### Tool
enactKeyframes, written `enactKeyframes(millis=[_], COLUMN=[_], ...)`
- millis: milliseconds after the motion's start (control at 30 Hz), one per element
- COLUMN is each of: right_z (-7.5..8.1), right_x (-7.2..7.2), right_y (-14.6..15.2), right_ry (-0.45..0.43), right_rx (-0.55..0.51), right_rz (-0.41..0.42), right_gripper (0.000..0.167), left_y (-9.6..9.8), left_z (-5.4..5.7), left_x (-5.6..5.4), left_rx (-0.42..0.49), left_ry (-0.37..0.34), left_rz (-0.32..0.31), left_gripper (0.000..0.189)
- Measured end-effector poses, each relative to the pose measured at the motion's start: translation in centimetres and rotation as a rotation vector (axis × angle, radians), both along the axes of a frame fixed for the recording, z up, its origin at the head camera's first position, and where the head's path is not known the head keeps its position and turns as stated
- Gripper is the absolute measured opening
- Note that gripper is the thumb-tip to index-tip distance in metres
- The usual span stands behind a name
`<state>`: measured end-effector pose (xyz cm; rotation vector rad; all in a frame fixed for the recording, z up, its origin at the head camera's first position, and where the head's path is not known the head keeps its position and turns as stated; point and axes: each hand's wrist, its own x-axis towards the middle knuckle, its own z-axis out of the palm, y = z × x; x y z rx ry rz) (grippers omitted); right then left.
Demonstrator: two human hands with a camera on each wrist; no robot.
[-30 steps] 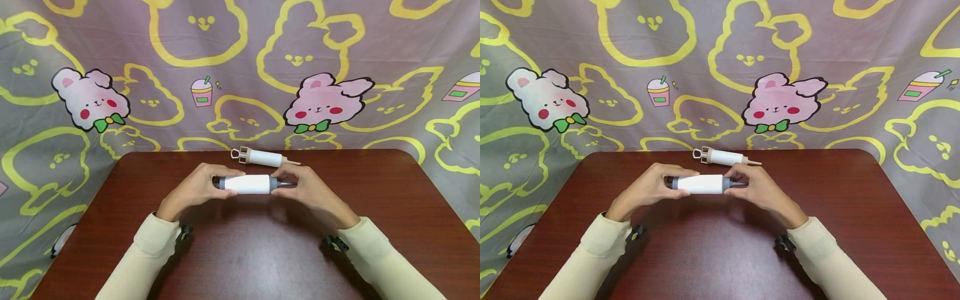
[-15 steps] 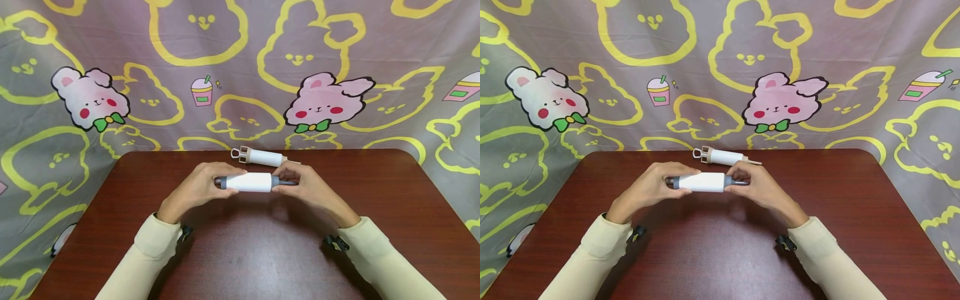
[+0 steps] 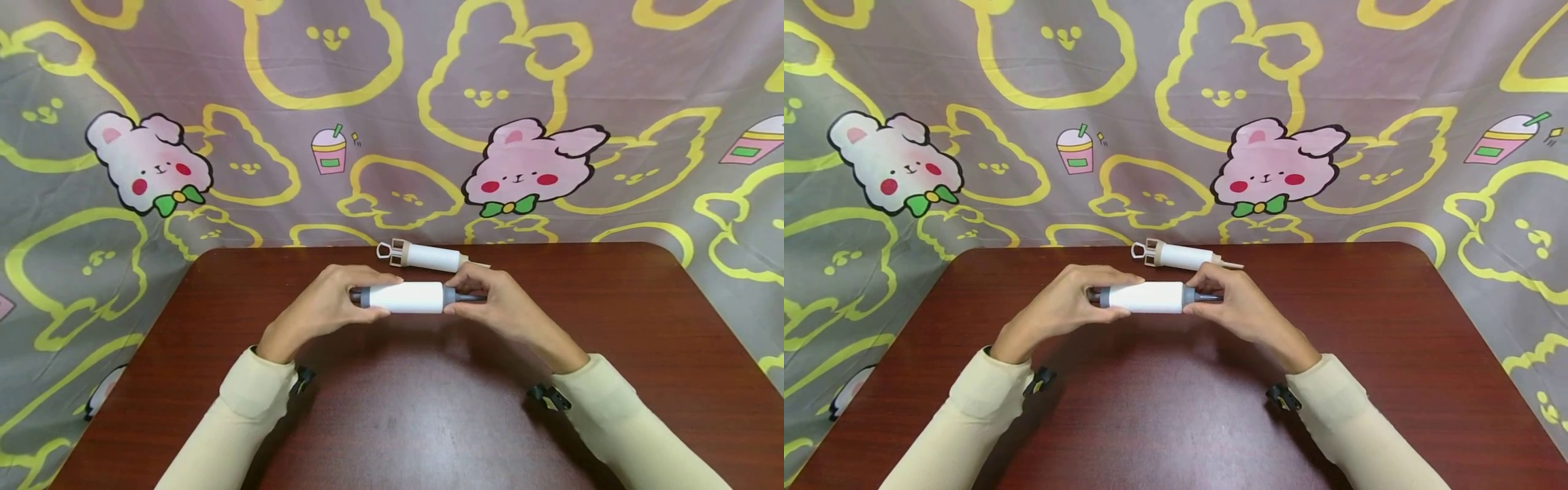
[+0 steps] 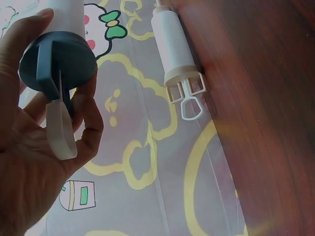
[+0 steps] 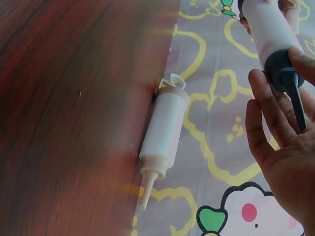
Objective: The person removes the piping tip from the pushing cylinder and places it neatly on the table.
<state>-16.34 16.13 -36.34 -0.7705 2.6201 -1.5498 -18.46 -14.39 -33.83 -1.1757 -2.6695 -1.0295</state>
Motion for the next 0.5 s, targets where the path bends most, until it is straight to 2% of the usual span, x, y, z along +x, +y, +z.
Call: enactKeyframes(millis=[500], right_z=[-0.47], right_x=[0.2], right_y=[-0.26], right_ry=[0.077], right_rx=[-0.004], right_rz=[-0.008], right_gripper=[0.031], left_y=[0.05], left_z=[-0.33], left_x=[-0.33], left_rx=[-0.01], left_ry=[-0.083], left_rz=[0.026], left_gripper=[0.046])
